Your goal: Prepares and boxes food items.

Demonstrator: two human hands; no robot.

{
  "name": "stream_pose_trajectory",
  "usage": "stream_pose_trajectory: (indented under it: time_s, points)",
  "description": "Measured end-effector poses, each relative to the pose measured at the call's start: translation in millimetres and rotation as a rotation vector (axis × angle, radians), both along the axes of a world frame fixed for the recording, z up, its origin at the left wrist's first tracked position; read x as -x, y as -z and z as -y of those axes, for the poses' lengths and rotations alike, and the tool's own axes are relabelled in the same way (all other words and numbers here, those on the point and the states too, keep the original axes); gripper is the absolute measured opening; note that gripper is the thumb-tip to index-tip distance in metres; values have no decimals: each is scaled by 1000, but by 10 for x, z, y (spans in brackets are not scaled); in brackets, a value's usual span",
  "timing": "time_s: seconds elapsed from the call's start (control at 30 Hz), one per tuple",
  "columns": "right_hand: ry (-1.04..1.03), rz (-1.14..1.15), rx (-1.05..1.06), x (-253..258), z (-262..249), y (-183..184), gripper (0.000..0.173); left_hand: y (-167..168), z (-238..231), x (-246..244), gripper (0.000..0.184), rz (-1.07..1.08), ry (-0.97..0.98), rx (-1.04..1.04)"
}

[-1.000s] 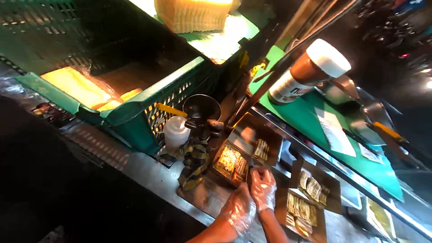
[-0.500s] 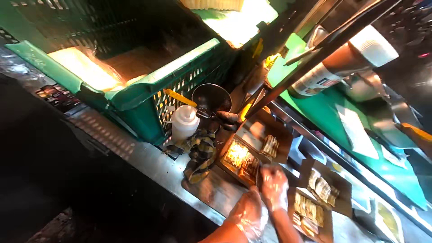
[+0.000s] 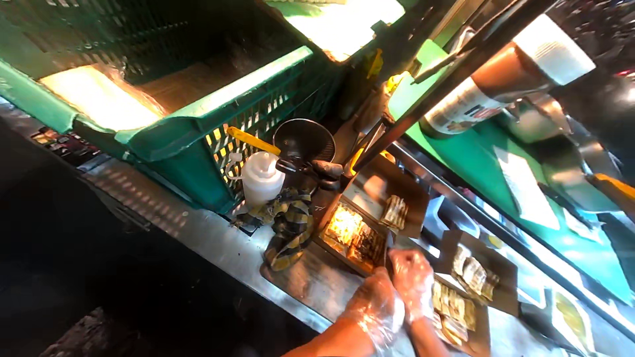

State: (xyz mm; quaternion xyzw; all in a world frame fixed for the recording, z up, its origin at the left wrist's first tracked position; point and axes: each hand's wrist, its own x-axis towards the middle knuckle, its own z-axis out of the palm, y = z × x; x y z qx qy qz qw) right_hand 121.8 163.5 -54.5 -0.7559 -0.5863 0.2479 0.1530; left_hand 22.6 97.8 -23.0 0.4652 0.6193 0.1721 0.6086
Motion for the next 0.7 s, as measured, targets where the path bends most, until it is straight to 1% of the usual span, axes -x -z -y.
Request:
stream_pose_trajectory:
  time_s: [0.07,0.17,0.23,0.3,0.37,0.4,0.47,0.5,0.53,0.57,0.6,0.63,0.67,0.7]
  points:
    - [9,-35,-49,-16,-6,31,17,-39,-45,-18,42,1,1,31]
    - [83,-26,1,-48,-248,87,21,-90,-109,-48,40,-6,39,46]
    - [19,-4,-12,28,-159,-47,21,-62,-167,-14,40,6,-22,54]
    - [10,-34,-6,27,-146,-12,18,-38,-145,-17,39,3,-32,42]
    - [32,-86,-37,-50,-319,60,17,-40,-112,8,37,21,-28,0]
    - [25,-94,-73,-57,-358,-8,17,-25,-88,36,35,64,-72,-36]
    - [-41,-28,-103,-43,-279,-147,21,-2,-66,79,33,140,-151,-56]
    - [-84,6,-32,-38,-214,-143,26,2,-55,81,35,141,-150,-43]
    - [-98,27,38,-61,-159,-85,26,7,-23,76,37,127,-123,-15]
    - [-108,31,42,-106,-124,-65,25,44,23,67,35,136,-118,-23]
    - [-136,9,-25,-124,-106,-99,25,123,51,62,32,178,-177,-84]
    - [-169,-39,-113,-134,-14,-124,24,220,97,40,32,260,-277,-144]
    - [-220,-74,-145,-150,168,-162,26,306,167,1,36,392,-381,-156]
    - [-290,-81,-144,-143,353,-194,32,375,217,-9,40,556,-473,-123]
